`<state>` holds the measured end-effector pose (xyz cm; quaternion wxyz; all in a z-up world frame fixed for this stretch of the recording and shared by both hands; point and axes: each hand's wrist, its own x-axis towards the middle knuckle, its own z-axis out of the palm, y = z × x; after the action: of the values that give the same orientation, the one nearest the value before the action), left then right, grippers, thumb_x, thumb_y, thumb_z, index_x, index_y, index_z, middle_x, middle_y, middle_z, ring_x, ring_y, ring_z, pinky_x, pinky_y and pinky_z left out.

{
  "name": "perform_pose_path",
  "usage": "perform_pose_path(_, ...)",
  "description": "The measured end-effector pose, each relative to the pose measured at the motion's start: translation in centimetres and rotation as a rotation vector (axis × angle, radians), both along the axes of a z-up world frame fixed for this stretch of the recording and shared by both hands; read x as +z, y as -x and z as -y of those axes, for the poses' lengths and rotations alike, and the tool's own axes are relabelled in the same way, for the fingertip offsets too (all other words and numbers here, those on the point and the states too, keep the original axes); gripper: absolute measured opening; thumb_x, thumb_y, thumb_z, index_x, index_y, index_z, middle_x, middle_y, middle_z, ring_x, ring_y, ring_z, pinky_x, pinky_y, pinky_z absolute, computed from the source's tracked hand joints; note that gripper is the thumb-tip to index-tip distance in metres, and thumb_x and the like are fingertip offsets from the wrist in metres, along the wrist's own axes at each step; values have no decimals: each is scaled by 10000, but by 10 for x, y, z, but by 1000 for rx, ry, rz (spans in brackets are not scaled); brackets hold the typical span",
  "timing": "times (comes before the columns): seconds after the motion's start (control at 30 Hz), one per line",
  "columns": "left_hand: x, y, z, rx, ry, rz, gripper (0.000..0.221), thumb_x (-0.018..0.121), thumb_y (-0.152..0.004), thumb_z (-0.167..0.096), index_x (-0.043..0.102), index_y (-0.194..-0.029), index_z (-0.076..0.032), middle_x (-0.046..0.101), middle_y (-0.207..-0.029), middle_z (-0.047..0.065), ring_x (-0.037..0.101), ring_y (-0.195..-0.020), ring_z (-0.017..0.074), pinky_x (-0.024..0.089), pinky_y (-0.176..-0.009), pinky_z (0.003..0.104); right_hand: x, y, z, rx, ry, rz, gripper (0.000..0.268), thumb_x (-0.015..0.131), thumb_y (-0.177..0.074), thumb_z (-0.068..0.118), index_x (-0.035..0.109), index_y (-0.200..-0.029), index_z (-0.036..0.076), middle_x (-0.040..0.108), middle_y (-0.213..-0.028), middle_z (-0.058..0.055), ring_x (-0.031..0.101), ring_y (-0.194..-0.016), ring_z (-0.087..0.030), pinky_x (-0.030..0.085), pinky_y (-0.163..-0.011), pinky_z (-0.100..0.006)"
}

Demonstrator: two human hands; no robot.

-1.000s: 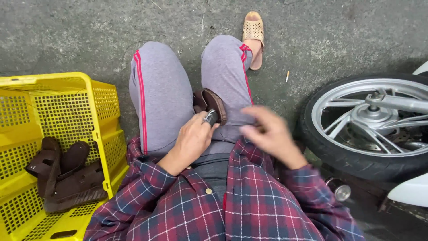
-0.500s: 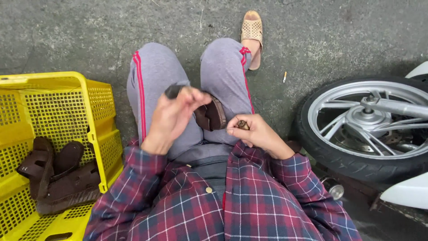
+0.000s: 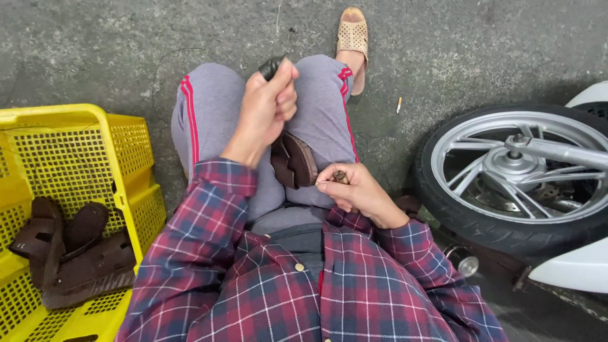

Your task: Hand-sewing the components of brown leather sandals using a needle and thread while sitting on a small stool.

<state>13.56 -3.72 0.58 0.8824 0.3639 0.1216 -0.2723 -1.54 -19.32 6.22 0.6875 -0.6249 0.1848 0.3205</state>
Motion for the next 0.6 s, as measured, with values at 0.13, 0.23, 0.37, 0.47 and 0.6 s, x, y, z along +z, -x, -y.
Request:
perform_pose_path(0.13, 72, 24, -42, -545, -307, 299, 278, 576, -894, -355, 645, -760, -122, 322, -481, -105, 272, -419, 32, 213, -389, 218, 10, 6, 10, -103, -252, 37, 58, 647, -850, 10, 626, -894, -21, 376, -466, 9, 325, -370, -41, 291, -339, -172)
perform_pose_path(0.23, 38, 71, -38, -847, -118, 744, 253, 568, -936, -271, 596, -1100, -80, 621, -1010, -20, 573, -912, 89, 479, -822, 236, 31, 5, 11, -139, -144, 224, 55, 611, -877, 30, 588, -896, -16, 399, -489, -25, 337, -396, -63, 325, -376, -199)
perform_pose_path(0.37, -21, 72, -126, -961, -342, 482, 265, 661, -848, -269, 686, -1058, -110, 646, -847, -49, 542, -645, 46, 507, -492, 207, 37, 6, 26, 209, 439, 651, 298, 437, -970, 213, 582, -1176, 56, 524, -1113, -97, 517, -577, -86, 467, -714, -256)
perform_pose_path(0.47, -89, 103, -240, -58, 339, -354, 391, 319, -956, -361, 521, -1011, -32, 525, -1007, 147, 506, -869, 238, 434, -825, 369, 33, 17, 33, 543, 789, 880, 399, 510, -993, 169, 477, -1391, 164, 459, -871, -47, 477, -658, -185, 420, -601, -291)
perform_pose_path(0.6, 8, 98, -295, 28, -1154, 237, 266, 630, -1079, -324, 649, -1047, -61, 611, -828, 92, 540, -705, 210, 395, -644, 301, 17, 26, 35, 888, 1182, 859, 486, 518, -954, 281, 401, -1424, 323, 465, -802, 13, 529, -558, -221, 424, -360, -370)
